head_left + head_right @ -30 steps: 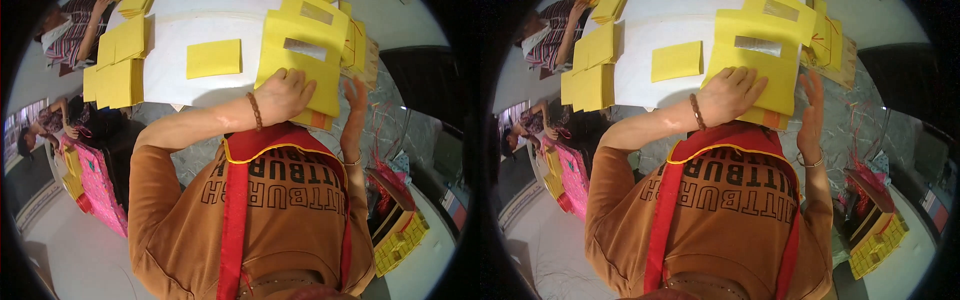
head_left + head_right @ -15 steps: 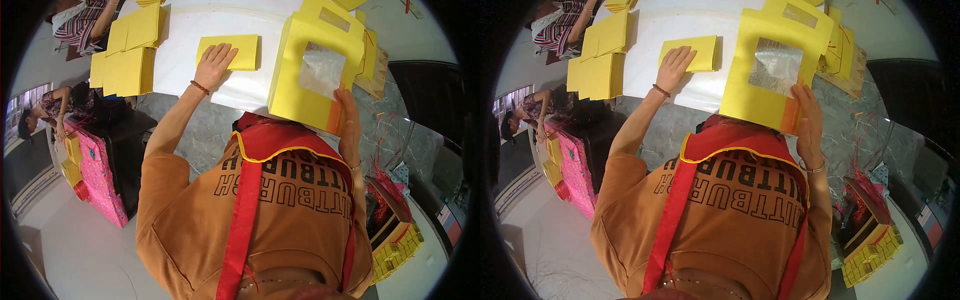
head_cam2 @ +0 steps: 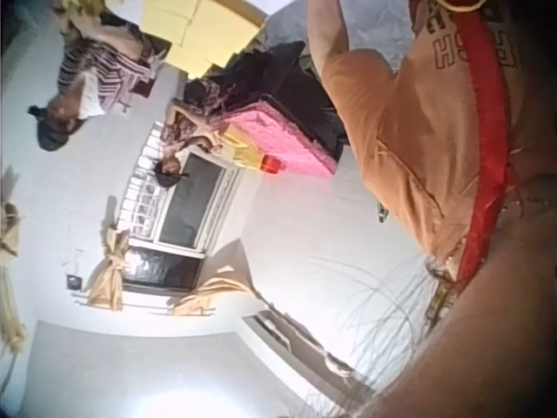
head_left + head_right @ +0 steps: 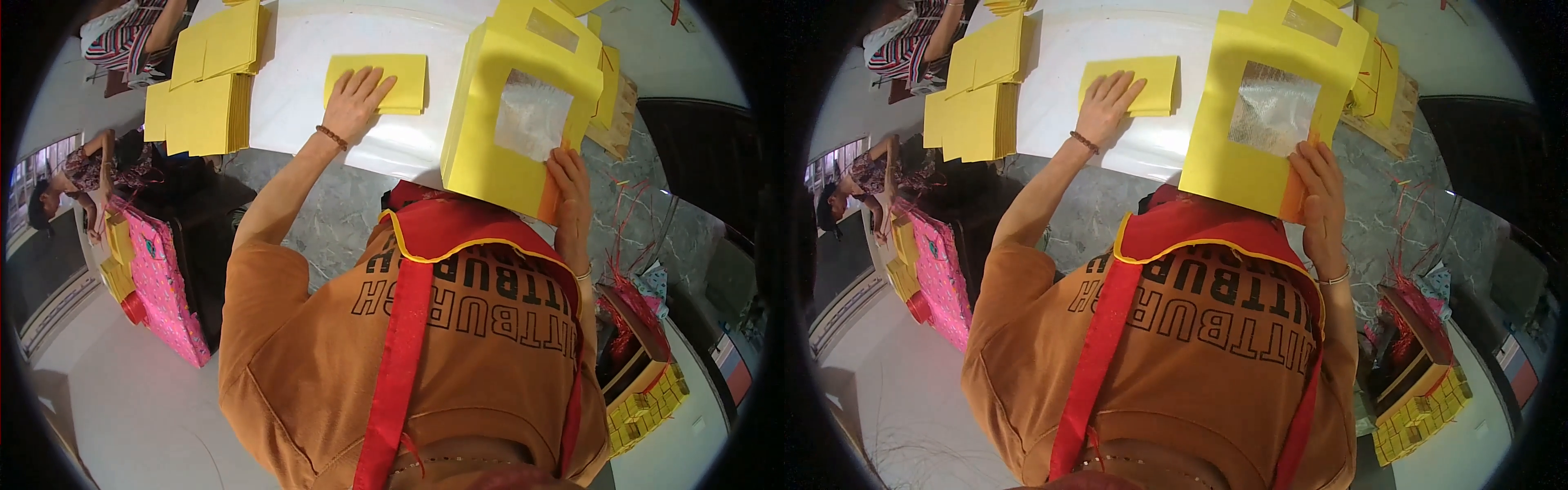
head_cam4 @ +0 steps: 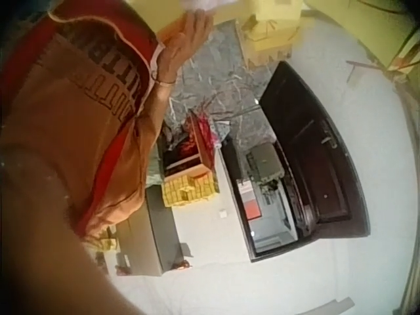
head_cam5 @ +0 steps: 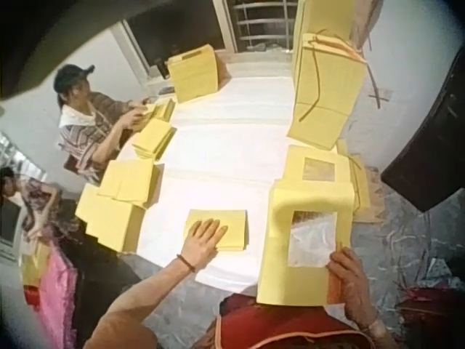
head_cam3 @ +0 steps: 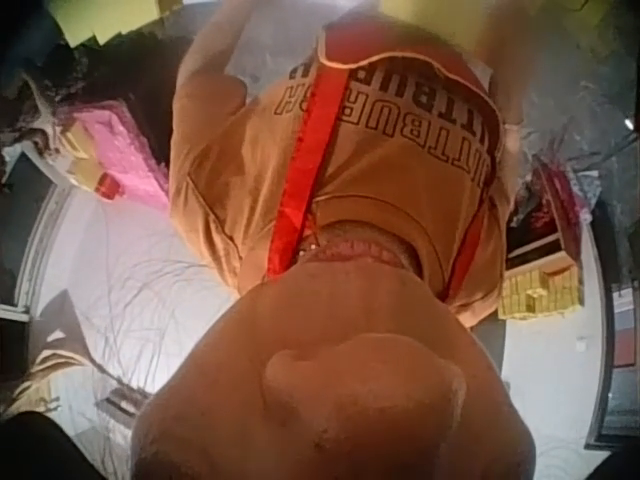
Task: Folding and organizing yellow paper items at a work table.
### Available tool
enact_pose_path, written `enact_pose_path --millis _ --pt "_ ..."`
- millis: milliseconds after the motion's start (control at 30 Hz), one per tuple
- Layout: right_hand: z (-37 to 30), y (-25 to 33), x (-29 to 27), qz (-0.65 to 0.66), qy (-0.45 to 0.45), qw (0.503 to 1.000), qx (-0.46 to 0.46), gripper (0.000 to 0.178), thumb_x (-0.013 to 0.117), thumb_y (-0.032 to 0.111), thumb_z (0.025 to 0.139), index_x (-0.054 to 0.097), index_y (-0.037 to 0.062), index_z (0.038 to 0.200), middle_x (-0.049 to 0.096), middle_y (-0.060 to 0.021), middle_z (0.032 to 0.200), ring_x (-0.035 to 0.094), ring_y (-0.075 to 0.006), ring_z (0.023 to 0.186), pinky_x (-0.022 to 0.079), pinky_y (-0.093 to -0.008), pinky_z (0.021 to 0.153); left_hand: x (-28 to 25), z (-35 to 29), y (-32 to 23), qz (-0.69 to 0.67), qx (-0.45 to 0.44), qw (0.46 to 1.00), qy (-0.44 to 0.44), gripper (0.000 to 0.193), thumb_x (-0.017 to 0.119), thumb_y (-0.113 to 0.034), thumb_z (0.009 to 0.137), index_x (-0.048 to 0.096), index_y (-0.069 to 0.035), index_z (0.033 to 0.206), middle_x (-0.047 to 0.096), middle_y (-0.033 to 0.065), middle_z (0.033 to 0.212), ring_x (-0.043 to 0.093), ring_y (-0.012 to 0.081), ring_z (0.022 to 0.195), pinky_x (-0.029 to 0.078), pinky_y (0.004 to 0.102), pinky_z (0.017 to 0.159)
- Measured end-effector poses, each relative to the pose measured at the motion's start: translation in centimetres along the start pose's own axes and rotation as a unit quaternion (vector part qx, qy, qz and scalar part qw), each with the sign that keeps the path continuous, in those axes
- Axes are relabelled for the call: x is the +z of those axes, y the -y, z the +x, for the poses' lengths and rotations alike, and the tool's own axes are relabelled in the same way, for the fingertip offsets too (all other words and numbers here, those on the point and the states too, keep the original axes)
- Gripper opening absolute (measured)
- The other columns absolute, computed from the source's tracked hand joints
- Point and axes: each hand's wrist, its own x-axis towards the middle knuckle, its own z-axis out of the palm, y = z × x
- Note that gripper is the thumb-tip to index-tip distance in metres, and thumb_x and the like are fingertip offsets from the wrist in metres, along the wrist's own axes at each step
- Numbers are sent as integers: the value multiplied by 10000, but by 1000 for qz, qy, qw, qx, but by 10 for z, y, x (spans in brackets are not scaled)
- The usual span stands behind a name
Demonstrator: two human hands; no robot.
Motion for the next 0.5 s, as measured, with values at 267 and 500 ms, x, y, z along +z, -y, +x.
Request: enact_pose_path --millis 267,500 --pt "2 -1 -1 -7 3 1000 -2 527 241 394 945 549 27 1164 459 -128 1286 314 -310 1265 216 -408 1045 -2 -4 1 -64 -29 995 68 699 670 -99 632 413 -122 1282 441 115 1273 403 277 1175 319 437 974" --pt "4 -1 -1 -20 8 1000 -10 514 244 379 944 541 23 1166 453 -124 1290 311 -312 1265 210 -407 1048 5 -13 -5 -24 -37 998 52 670 634 -89 663 405 -131 1291 427 116 1291 391 289 1186 304 455 981"
